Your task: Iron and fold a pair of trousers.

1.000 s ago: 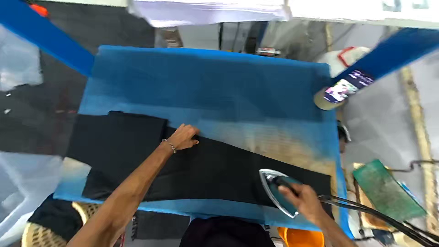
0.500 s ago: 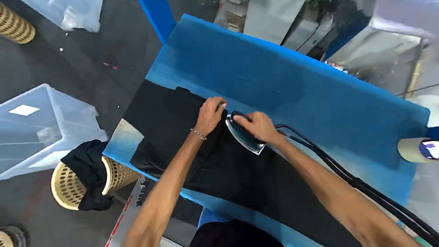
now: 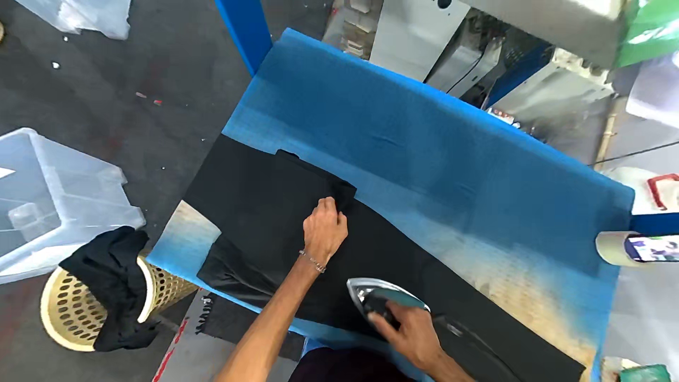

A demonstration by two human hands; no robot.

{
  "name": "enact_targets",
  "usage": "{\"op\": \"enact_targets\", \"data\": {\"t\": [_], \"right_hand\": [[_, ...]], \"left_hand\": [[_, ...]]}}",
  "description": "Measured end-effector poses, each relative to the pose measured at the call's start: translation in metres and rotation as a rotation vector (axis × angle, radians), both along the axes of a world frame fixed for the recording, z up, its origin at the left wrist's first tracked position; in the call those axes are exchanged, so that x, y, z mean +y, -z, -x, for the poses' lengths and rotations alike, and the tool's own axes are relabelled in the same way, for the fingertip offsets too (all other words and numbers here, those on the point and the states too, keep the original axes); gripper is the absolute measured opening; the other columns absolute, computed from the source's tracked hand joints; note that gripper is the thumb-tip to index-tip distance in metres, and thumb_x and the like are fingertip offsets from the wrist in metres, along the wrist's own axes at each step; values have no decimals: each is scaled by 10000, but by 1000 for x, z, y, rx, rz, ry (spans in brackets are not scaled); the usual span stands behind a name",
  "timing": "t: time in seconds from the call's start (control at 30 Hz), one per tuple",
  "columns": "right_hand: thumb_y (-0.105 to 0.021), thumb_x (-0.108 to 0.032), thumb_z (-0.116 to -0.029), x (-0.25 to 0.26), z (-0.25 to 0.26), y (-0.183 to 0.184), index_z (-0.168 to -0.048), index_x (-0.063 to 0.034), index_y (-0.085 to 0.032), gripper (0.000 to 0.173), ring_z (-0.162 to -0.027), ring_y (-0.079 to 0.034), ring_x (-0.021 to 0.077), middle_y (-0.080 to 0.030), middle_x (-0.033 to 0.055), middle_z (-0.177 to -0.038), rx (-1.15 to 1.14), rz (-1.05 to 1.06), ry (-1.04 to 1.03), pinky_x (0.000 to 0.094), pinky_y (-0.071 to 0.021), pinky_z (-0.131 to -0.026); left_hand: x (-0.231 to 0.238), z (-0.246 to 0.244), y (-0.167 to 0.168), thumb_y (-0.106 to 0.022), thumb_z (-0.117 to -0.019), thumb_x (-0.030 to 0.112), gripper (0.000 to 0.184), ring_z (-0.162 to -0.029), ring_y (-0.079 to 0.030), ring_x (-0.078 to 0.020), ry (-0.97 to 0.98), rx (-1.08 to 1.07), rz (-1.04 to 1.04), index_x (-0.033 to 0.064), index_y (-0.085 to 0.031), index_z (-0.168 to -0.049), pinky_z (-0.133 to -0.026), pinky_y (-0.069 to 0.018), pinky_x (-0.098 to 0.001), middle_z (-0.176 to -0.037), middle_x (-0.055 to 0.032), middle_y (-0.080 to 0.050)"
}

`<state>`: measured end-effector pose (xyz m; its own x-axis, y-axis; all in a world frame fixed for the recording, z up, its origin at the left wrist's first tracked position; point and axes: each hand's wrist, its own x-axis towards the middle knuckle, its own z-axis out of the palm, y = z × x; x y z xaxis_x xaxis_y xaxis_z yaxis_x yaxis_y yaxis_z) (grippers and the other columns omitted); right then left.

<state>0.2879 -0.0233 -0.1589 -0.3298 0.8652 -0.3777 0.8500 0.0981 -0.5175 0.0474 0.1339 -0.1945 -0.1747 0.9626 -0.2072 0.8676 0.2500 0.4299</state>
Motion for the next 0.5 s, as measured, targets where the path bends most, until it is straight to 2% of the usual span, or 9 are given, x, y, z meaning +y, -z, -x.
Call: {"op": "enact_targets", "data": {"t": [0.07, 0.1, 0.17, 0.2, 0.27, 0.37, 0.43, 0.5], "right_hand": [[-441, -728, -959, 40, 10, -1, -750, -120, -683, 687, -563, -606, 229, -566, 30, -580, 0, 53, 264, 497, -505, -534], [-411, -748, -951, 61, 14, -1, -729, -135, -661, 698, -570, -604, 222, -556, 19, -580, -17, 74, 293, 490, -502, -542], [-380, -763, -950, 105, 23, -2, -721, -156, -637, 699, -586, -606, 219, -548, 9, -583, -29, 81, 161, 489, -497, -556], [-380, -764, -954, 125, 32, -2, -719, -169, -632, 687, -582, -601, 213, -542, 1, -578, -21, 69, 62, 486, -492, -552], [-391, -753, -966, 166, 63, -5, -722, -179, -630, 668, -581, -602, 207, -545, 2, -582, -10, 35, -110, 484, -491, -540], [-392, -734, -979, 232, 136, -10, -723, -108, -613, 712, -651, -629, 288, -565, 78, -632, 25, 22, -232, 537, -488, -580], [-374, -756, -970, 279, 189, -9, -725, -91, -598, 743, -701, -639, 316, -575, 102, -669, 29, 39, -262, 551, -486, -607], [-395, -735, -979, 316, 231, -11, -733, -88, -596, 721, -722, -642, 316, -589, 108, -701, 110, -25, -307, 550, -493, -620]], "left_hand": [[-19, 20, -12, -593, -964, 247, 288, -855, -707, -367, -188, -115, -75, 1, -665, -1094, -712, -567, -599, -991, -185, -703], [-32, 30, -18, -601, -966, 258, 276, -814, -691, -364, -276, -169, -70, 3, -663, -1050, -697, -555, -605, -905, -181, -685], [-59, 52, -22, -633, -979, 265, 248, -650, -642, -299, -424, -314, -12, 19, -648, -957, -602, -546, -542, -746, -133, -637], [-71, 61, -20, -644, -989, 258, 239, -555, -646, -251, -481, -419, 6, 26, -644, -933, -534, -581, -478, -689, -106, -638], [-92, 70, -7, -677, -975, 194, 198, -453, -618, -203, -592, -666, -46, 25, -638, -879, -443, -565, -378, -601, -79, -631], [-112, 71, 7, -687, -941, 87, 143, -450, -615, -187, -686, -930, -130, -14, -658, -844, -429, -551, -319, -604, -99, -654], [-124, 72, 10, -698, -917, 83, 125, -442, -604, -178, -732, -952, -96, -27, -703, -857, -419, -533, -317, -612, -104, -669], [-136, 75, 14, -735, -908, 150, 161, -427, -589, -182, -756, -926, -13, -10, -721, -894, -399, -516, -328, -615, -96, -667]]}}
